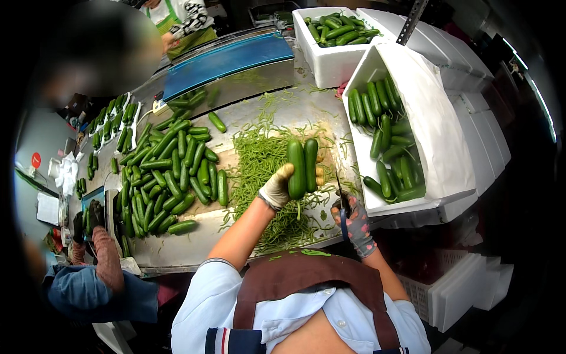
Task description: The person peels cucumbers using a handheld peeler, removing the skin in long strips. The peeled cucumbers are placed into a white styrofoam container, while the peels accumulate on the metal table. The person works continuously, handling cucumbers one at a time from a large pile.
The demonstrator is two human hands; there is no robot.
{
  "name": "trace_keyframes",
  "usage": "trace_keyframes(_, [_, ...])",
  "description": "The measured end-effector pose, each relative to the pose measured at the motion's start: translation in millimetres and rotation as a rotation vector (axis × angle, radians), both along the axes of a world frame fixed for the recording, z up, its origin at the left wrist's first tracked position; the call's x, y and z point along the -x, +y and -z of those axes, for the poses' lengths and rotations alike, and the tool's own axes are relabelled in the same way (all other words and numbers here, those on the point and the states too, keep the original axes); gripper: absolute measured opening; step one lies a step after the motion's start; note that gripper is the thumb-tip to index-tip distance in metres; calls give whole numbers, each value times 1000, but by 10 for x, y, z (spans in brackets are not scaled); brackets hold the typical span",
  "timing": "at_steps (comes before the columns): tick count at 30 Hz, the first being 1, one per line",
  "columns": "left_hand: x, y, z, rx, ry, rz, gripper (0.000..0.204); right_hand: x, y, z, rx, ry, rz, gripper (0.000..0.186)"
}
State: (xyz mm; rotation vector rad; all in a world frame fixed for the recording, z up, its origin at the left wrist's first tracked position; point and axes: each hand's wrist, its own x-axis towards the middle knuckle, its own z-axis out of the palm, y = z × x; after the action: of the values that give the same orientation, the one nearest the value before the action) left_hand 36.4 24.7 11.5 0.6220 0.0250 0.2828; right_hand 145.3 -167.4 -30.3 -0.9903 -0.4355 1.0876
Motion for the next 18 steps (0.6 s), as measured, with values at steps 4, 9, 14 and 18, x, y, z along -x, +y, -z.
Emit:
trace_keyframes(4, [357, 75, -93, -327, 178, 106, 76, 35, 164, -233, 56, -252, -136, 22])
trace_keyframes(9, [561, 59, -187, -776, 405, 149, 71, 169, 78, -318, 130, -184, -94, 28])
trace_keyframes(14, [646, 42, -242, -1293, 530, 86, 74, 107, -10, -72, 317, -1134, -33, 45])
trace_keyframes(18, [660, 24, -321, -1463, 529, 130, 72, 108, 6, -374, 353, -888, -250, 45])
